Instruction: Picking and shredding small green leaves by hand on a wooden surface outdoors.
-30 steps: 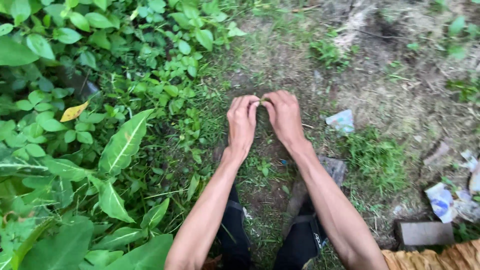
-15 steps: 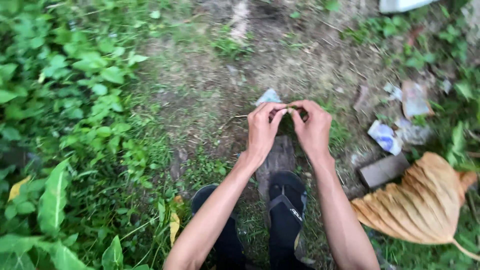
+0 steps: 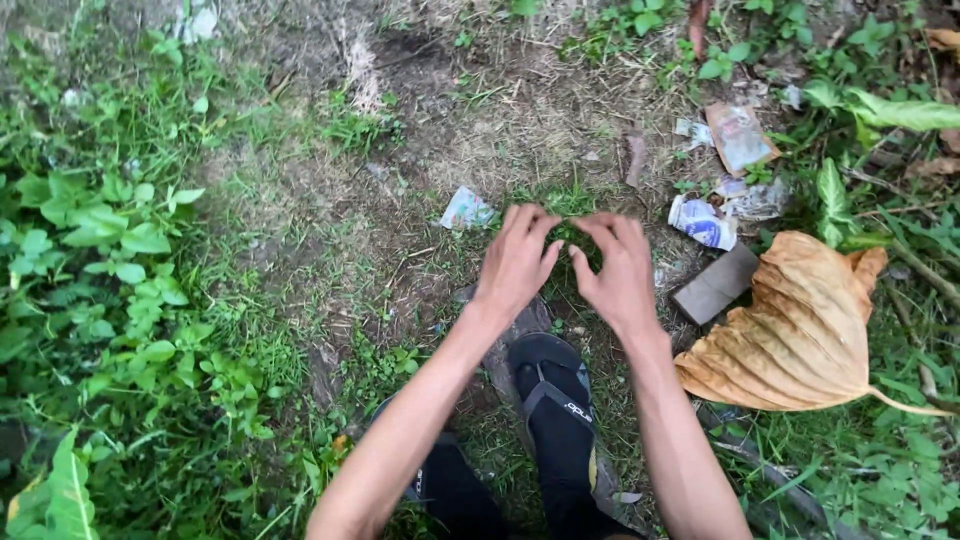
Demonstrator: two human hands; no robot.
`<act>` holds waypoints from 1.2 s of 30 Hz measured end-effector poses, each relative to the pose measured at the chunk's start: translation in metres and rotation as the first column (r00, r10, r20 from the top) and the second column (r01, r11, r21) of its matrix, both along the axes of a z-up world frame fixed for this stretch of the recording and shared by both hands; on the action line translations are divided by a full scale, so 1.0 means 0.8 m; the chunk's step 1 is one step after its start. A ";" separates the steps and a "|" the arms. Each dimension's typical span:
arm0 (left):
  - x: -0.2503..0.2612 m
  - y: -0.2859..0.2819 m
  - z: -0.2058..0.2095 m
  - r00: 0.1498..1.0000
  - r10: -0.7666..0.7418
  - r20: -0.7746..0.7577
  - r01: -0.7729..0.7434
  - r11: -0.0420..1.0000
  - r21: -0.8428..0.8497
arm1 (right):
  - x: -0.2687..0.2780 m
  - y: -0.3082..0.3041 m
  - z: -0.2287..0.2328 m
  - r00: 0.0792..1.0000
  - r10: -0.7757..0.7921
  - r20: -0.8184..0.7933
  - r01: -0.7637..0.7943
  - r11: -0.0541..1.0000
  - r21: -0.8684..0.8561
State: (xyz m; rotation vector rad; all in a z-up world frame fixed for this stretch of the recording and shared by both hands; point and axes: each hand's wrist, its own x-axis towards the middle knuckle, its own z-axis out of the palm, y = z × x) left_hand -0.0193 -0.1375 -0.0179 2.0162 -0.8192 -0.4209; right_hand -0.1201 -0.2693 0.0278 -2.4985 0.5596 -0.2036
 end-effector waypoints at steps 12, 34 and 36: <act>0.033 0.011 -0.008 0.906 -0.346 0.245 0.290 0.927 0.239 | 0.030 0.013 0.009 0.947 0.174 -0.271 -0.191 0.981 -0.038; 0.156 0.018 0.017 0.978 0.032 0.206 -0.023 0.999 -0.044 | 0.186 0.005 0.014 0.977 0.194 0.090 -0.202 0.975 0.091; 0.166 0.019 0.020 0.977 0.077 0.199 -0.081 0.997 0.014 | 0.207 0.006 0.006 0.967 0.253 0.033 -0.251 0.967 -0.036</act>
